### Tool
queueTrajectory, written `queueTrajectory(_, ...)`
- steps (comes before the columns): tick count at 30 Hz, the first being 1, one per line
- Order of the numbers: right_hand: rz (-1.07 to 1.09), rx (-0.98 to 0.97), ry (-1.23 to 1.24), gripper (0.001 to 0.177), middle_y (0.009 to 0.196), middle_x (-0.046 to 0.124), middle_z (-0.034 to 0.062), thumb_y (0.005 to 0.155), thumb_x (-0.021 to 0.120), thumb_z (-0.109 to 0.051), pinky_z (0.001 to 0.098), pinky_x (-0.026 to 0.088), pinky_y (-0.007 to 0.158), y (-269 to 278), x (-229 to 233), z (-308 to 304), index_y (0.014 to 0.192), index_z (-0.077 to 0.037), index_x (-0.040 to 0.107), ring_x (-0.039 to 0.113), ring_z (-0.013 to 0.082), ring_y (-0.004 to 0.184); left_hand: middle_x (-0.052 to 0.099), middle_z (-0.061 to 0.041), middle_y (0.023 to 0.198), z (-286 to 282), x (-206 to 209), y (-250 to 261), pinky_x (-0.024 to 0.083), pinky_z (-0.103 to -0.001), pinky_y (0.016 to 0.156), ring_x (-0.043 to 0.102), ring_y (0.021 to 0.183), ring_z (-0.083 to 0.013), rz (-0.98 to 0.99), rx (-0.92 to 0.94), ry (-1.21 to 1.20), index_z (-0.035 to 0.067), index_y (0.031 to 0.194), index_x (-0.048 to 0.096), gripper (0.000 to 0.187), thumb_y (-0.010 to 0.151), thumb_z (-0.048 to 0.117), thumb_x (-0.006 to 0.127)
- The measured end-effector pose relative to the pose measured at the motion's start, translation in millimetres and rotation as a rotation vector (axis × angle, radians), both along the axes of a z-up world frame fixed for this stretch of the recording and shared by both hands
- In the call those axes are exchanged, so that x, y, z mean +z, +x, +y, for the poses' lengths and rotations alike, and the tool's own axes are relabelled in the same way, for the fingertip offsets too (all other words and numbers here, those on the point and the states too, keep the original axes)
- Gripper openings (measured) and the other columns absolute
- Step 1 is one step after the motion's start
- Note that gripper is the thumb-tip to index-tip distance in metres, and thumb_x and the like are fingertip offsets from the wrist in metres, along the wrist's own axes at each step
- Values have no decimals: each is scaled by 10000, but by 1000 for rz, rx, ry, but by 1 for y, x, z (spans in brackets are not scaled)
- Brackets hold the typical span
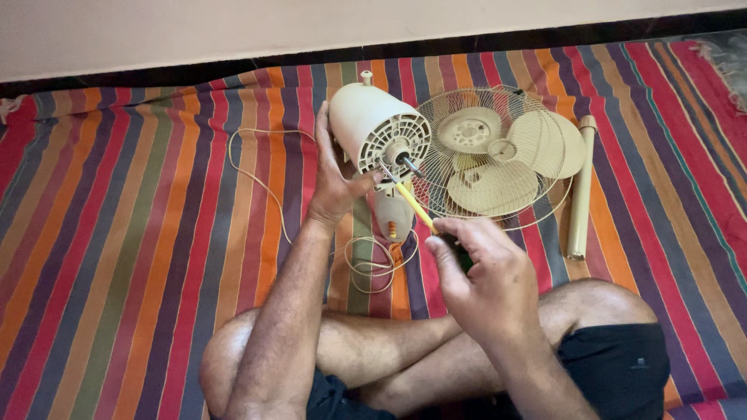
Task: The person sits on a striped mat and works on a disassembled electric fan motor. They hold the motor housing, rotate the shaft by hand, and use a screwdriver to adjust internal components near the shaft. The fan blades and cage lie nearby on the mat.
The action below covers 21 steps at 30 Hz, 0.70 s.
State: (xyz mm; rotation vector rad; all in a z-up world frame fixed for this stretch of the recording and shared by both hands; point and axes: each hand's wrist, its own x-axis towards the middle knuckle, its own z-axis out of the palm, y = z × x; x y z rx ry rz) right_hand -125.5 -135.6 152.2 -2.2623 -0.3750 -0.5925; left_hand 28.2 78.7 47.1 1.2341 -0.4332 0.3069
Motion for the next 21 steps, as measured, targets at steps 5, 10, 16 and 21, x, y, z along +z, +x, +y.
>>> queueTrajectory(5, 268, -69, 96, 232, 975, 778, 117, 944, 710, -169, 340, 582, 698, -3, 3, 4, 1160, -85, 718, 771, 220, 844, 270, -187, 1619, 1, 0, -2, 395, -488, 1289, 350, 1552, -333, 23, 29, 31, 158, 1656, -42, 1364, 683, 202, 913)
queueTrajectory(10, 180, -10, 77, 360, 1027, 733, 138, 844, 812, -220, 335, 601, 702, -2, 5, 4, 1136, -45, 695, 765, 207, 818, 290, -189, 1615, -2, 2, -2, 381, -483, 1257, 373, 1538, -338, 5, 32, 32, 146, 1651, -41, 1362, 677, 188, 911)
queueTrajectory(16, 247, -58, 89, 242, 975, 781, 88, 927, 735, -191, 336, 591, 694, 0, 7, 4, 1146, -88, 717, 770, 190, 830, 307, -199, 1608, -1, 1, -3, 380, -484, 1283, 377, 1538, -337, -3, 12, 14, 147, 1655, -50, 1346, 699, 172, 897)
queueTrajectory(21, 324, -76, 87, 334, 976, 753, 94, 849, 818, -228, 336, 586, 687, 0, 10, 6, 1113, -68, 691, 757, 205, 777, 295, -191, 1604, -2, 1, -3, 394, -489, 1297, 372, 1525, -330, 7, 3, -1, 154, 1642, -58, 1352, 689, 174, 900)
